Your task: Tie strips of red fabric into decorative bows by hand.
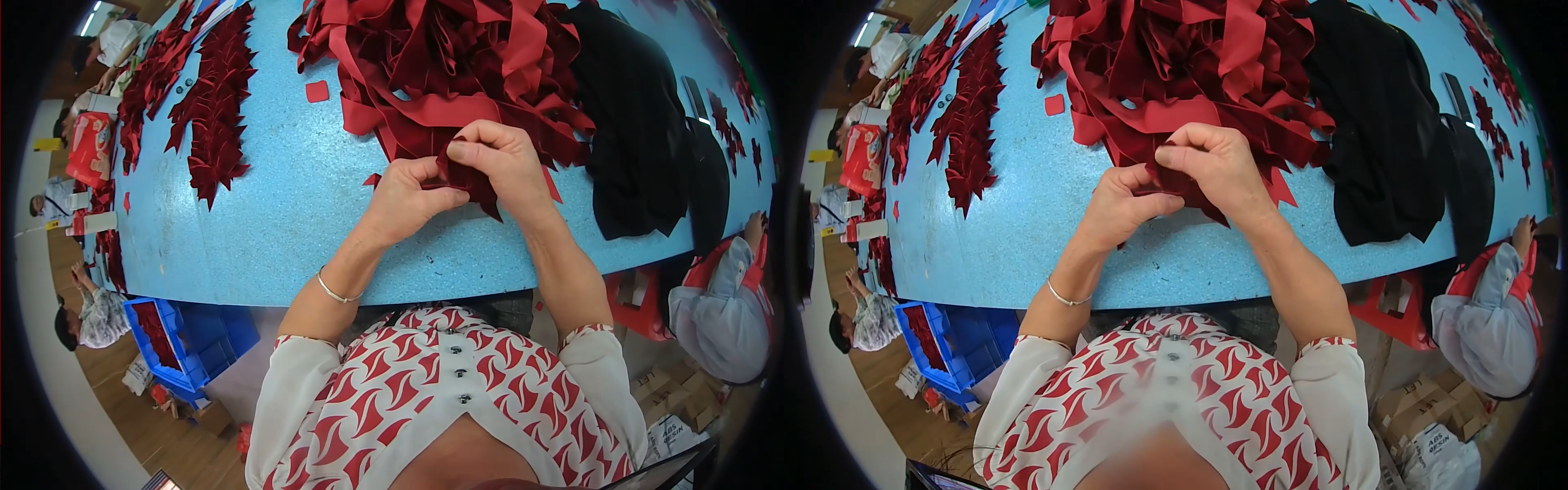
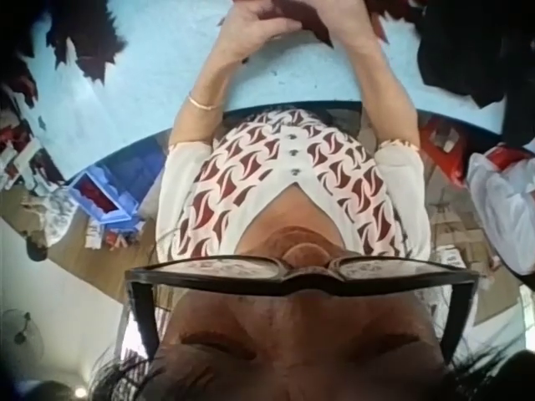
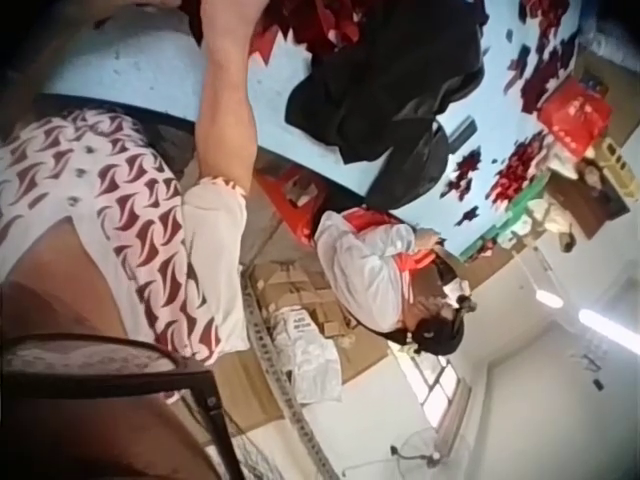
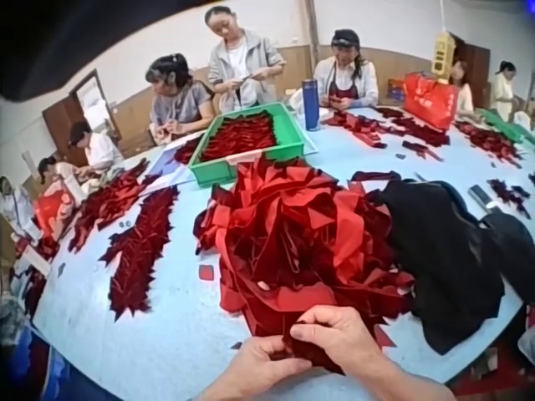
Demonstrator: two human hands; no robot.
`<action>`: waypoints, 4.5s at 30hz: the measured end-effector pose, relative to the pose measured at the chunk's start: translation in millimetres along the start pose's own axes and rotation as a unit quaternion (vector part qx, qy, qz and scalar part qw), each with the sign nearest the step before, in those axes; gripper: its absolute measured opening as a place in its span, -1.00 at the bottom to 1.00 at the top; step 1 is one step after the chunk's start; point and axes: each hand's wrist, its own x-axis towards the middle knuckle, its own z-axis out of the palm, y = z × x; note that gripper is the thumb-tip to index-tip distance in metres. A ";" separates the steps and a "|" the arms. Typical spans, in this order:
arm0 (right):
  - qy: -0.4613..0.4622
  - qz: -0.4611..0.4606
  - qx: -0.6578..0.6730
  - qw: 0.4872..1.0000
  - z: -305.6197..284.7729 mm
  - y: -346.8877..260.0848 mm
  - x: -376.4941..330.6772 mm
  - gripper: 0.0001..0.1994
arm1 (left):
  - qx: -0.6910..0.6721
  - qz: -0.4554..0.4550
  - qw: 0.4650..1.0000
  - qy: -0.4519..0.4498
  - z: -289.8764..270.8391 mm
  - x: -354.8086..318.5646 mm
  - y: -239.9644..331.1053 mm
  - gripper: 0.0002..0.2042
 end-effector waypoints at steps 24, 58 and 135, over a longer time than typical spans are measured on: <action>-0.007 -0.020 -0.061 0.998 17.7 -10.8 -4.8 -0.81 | -0.306 -0.025 0.941 0.145 -42.4 -10.5 13.8 -0.93; 0.062 -0.001 0.136 0.989 23.4 23.2 1.4 -0.89 | -0.246 -0.064 0.967 0.031 -25.5 -6.1 -6.4 -0.83; 0.065 -0.156 0.018 0.986 34.8 3.5 -4.4 -0.66 | -0.238 -0.031 0.970 0.043 -28.2 -12.0 0.0 -0.85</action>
